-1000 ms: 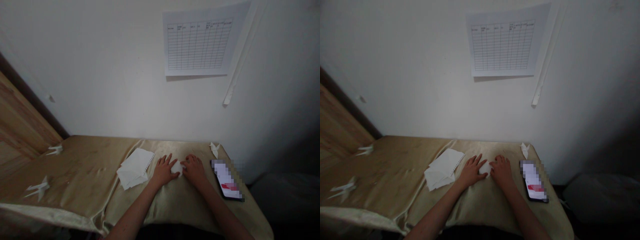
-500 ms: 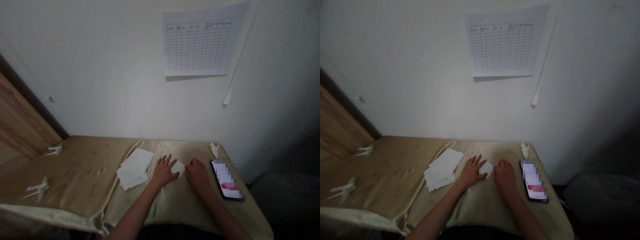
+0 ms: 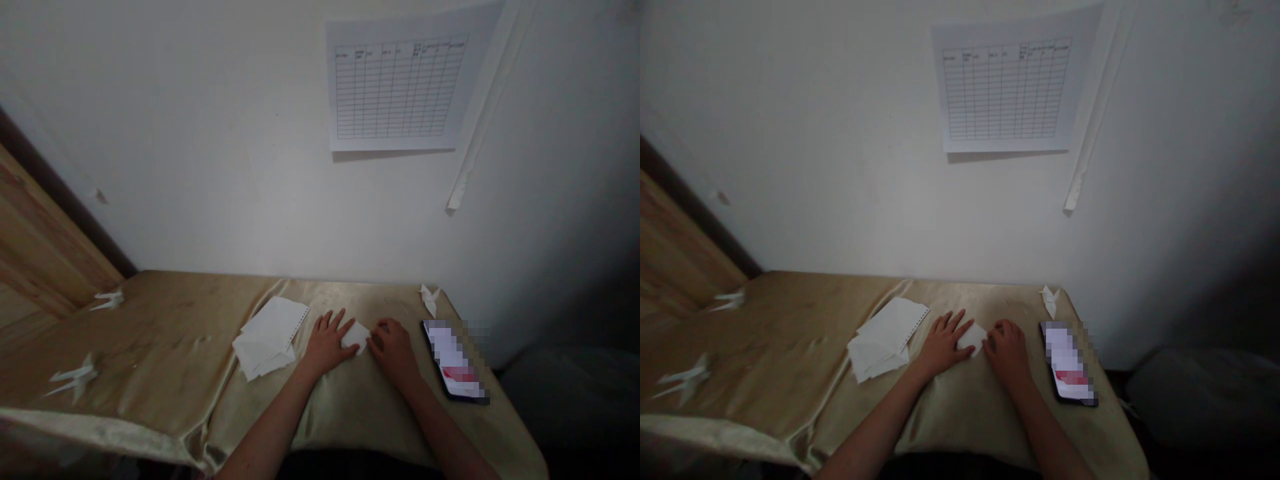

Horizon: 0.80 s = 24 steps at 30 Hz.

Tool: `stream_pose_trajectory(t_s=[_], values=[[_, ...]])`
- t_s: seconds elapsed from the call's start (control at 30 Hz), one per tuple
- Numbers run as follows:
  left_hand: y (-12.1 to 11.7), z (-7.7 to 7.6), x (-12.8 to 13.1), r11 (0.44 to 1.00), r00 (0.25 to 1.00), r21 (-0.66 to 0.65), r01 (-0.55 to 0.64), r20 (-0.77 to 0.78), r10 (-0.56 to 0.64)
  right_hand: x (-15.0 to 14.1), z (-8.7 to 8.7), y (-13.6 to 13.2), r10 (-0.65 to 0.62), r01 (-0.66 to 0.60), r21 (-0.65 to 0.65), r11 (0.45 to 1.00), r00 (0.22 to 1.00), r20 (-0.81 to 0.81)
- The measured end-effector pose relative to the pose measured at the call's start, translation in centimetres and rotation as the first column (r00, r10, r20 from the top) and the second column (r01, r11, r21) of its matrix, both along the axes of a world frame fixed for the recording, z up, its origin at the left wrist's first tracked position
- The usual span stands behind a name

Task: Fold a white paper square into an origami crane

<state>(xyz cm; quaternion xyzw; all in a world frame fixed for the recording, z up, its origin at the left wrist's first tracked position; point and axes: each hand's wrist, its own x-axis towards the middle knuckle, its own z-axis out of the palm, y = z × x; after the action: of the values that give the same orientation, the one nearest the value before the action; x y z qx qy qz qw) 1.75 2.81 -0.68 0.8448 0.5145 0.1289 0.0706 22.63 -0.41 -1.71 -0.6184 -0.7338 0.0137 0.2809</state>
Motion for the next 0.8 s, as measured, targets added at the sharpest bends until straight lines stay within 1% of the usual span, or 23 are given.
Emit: stream_pose_trajectory(t_s=[0.1,0.17,0.23,0.4,0.53,0.7,0.8], values=[[-0.2,0.2,0.0,1.0,1.0,-0.007,0.026,-0.001,-0.026,-0.1,-0.4,0.3,0.08,-0.08,0.031,0.996,0.997,0.008],[-0.2,0.3,0.0,0.999,0.999,-0.008,0.043,0.005,-0.043,-0.2,-0.4,0.4,0.13,-0.131,0.018,0.991,0.991,0.026],[-0.2,0.3,-0.1,0.999,0.999,-0.007,0.05,0.012,-0.05,-0.5,-0.4,0.4,0.156,-0.155,-0.015,0.988,0.986,0.051],[-0.3,0.5,-0.1,0.999,0.998,0.008,0.035,0.046,-0.036,-1.1,0.1,0.2,0.159,-0.151,-0.077,0.985,0.981,0.111],[-0.5,1.0,-0.1,0.999,0.996,0.036,-0.01,0.085,0.007,-1.0,0.4,0.2,0.159,-0.146,-0.107,0.983,0.979,0.124],[-0.9,1.8,-0.4,0.997,0.995,0.04,-0.066,0.078,0.063,-0.9,0.8,0.3,0.152,-0.134,-0.136,0.982,0.98,0.128],[-1.3,1.8,-0.9,0.996,0.994,0.036,-0.08,0.079,0.077,-1.0,1.1,0.1,0.145,-0.125,-0.15,0.981,0.98,0.135]])
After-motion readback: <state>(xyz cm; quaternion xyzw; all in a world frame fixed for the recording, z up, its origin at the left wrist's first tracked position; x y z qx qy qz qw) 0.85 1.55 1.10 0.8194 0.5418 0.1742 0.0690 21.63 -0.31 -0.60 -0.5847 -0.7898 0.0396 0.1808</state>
